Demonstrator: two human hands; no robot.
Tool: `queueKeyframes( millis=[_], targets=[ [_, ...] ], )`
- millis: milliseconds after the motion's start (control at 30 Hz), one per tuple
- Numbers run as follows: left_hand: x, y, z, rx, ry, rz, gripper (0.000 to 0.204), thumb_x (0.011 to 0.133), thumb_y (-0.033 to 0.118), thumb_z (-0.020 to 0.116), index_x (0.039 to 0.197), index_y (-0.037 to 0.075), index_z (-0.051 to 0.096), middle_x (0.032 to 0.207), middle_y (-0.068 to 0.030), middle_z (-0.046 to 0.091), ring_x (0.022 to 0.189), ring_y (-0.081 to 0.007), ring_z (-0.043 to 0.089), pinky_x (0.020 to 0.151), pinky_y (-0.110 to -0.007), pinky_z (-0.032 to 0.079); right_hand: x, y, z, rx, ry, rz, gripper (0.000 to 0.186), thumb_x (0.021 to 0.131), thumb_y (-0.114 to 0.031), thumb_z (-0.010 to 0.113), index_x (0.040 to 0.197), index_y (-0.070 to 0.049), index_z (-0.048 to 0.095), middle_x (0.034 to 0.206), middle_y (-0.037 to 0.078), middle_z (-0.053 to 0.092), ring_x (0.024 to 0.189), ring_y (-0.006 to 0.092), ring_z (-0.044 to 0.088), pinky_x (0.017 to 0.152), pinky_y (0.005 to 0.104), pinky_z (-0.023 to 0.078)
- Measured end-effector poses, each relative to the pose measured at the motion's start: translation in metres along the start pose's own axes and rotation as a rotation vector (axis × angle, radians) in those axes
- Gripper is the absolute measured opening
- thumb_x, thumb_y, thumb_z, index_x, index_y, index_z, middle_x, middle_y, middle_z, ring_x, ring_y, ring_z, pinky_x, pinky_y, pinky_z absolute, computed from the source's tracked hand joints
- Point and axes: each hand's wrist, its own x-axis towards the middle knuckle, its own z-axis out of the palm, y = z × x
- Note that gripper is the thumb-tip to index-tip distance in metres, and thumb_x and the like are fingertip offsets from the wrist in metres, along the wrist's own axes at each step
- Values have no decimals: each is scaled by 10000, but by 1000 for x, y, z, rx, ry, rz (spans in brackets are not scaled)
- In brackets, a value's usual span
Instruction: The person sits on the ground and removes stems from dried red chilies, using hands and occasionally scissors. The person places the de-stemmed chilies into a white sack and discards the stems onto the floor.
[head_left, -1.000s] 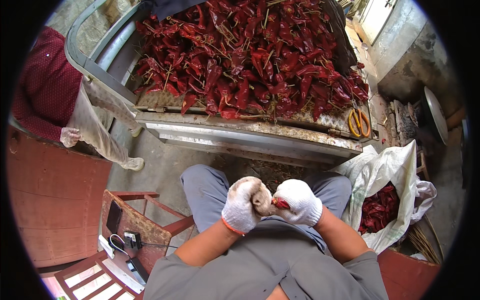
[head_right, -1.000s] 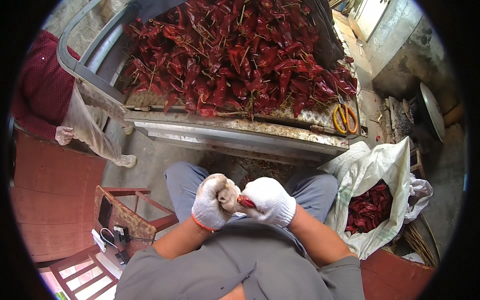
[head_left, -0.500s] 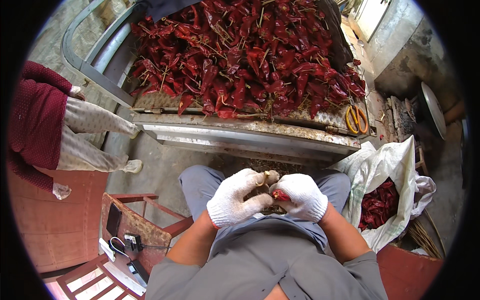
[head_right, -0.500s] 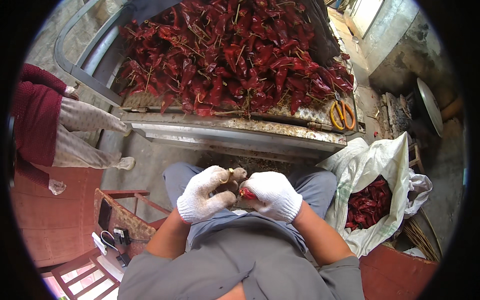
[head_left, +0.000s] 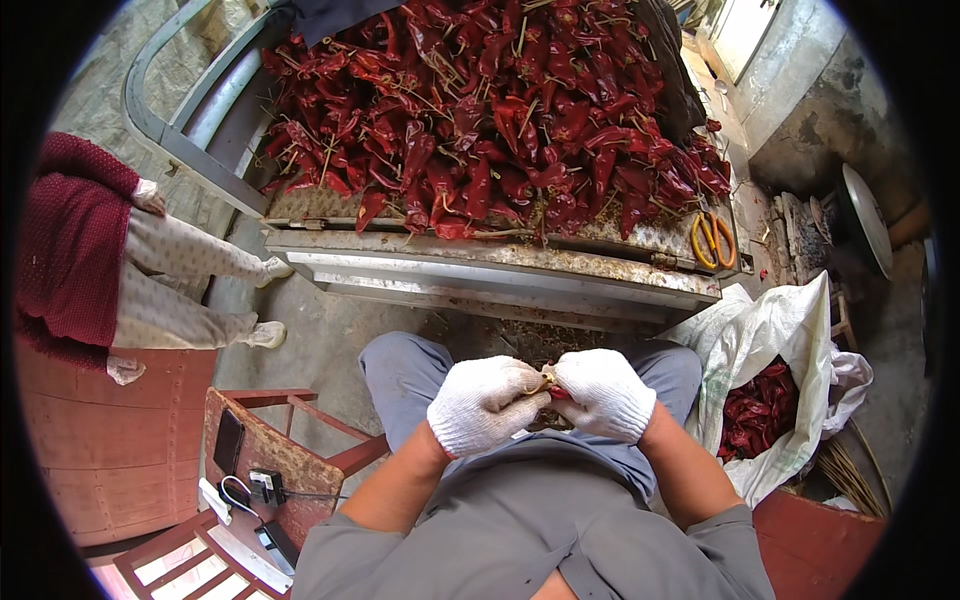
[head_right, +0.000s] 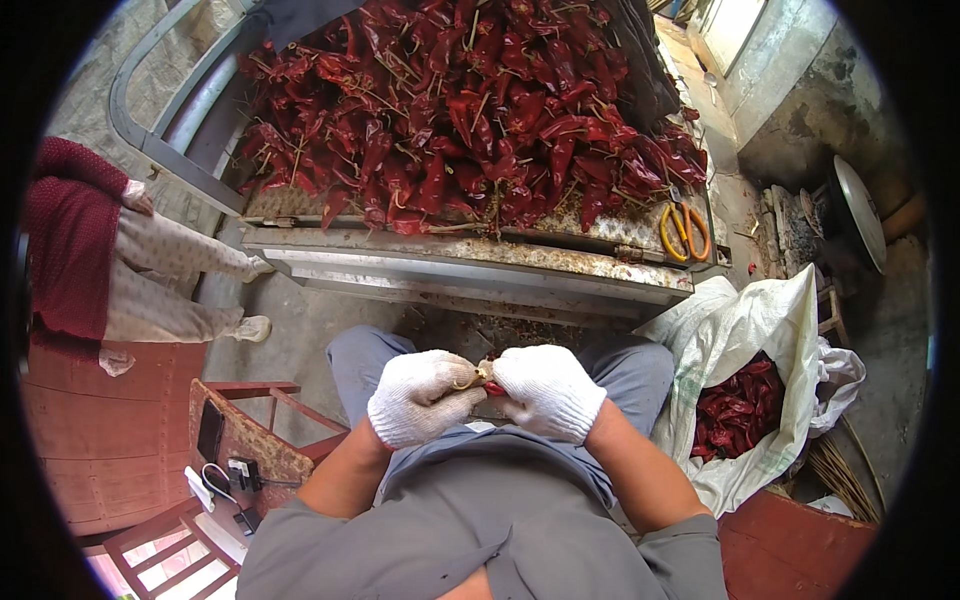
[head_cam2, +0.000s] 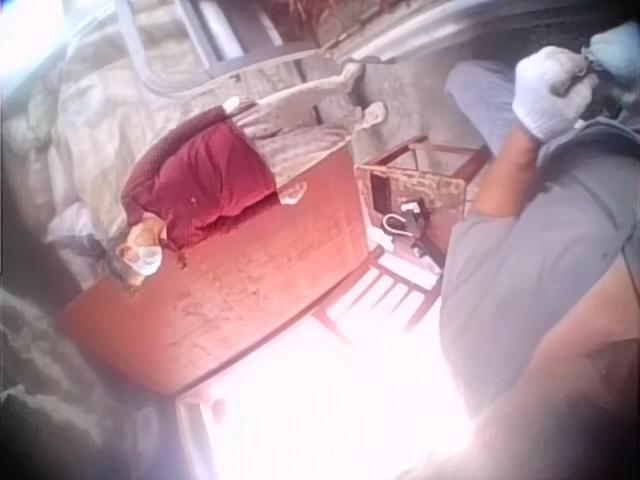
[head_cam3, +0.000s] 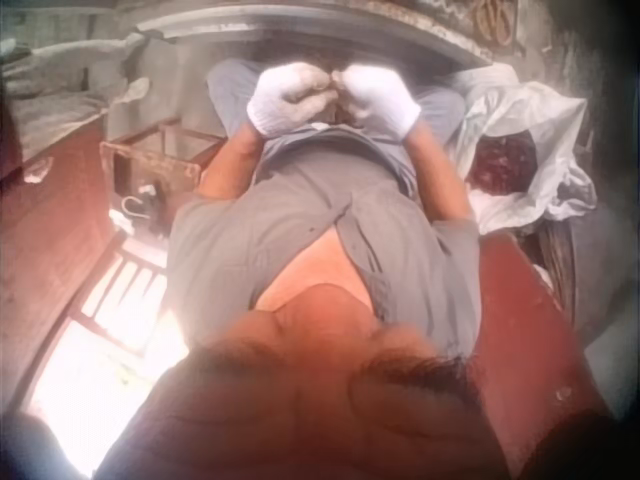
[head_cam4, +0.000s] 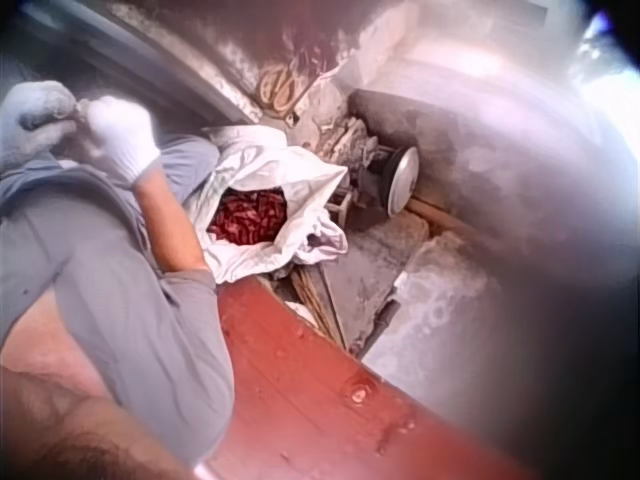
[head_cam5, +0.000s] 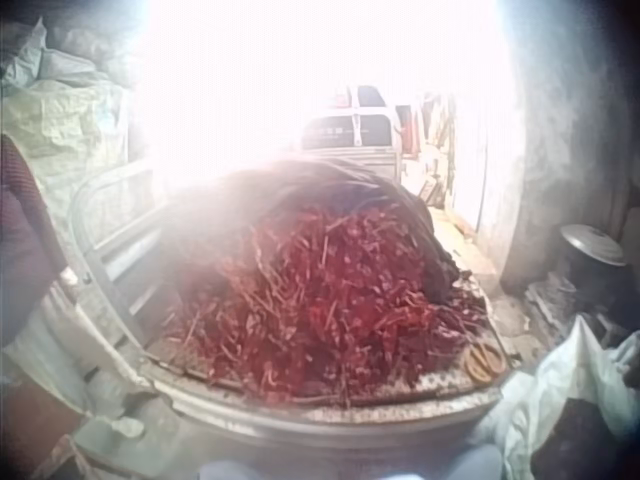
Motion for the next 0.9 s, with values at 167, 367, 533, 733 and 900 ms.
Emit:
queueKeyframes(
  millis=[167, 367, 533, 733, 900],
  targets=[
    [-1, 5, 6, 68, 15, -173, 153, 807, 34, 808, 935, 9, 729, 834, -152, 720, 723, -276, 716, 676, -348, 580, 4, -5, -2, -86, -30, 30, 232, 786, -196, 793, 936, -84, 656, 849, 130, 640, 804, 368, 670, 711, 464, 540],
    [-13, -27, 18, -582, 164, -792, 157, 909, 115, 725, 989, -19, 742, 827, -140, 752, 731, -138, 707, 695, -290, 569, 1, -10, -7, 140, 266, -106, 290, 740, -70, 843, 1003, -90, 722, 872, 122, 715, 792, 365, 687, 705, 437, 553],
    [-21, -47, 18, 592, -471, -538, 357, 891, 337, 759, 1113, 58, 746, 1020, -182, 739, 931, -392, 719, 816, -501, 579, -1, -8, -6, 187, 314, -94, 334, 724, -53, 863, 1027, -88, 727, 899, 123, 727, 811, 355, 701, 714, 422, 561],
    [-11, -31, 7, 306, -154, -341, 355, 908, 202, 765, 1228, 52, 730, 1040, -167, 747, 878, -344, 743, 770, -401, 600, -3, -8, -7, 149, 282, -13, 299, 766, -101, 846, 1039, -85, 723, 896, 130, 715, 810, 365, 690, 717, 433, 555],
    [13, 16, -7, -11, 46, -116, 296, 844, 39, 796, 1139, 53, 768, 925, -123, 750, 759, -248, 711, 729, -336, 576, -5, -5, -10, 27, 229, 24, 261, 785, -139, 819, 1016, -81, 713, 862, 138, 685, 792, 381, 670, 702, 457, 538]
  ],
)
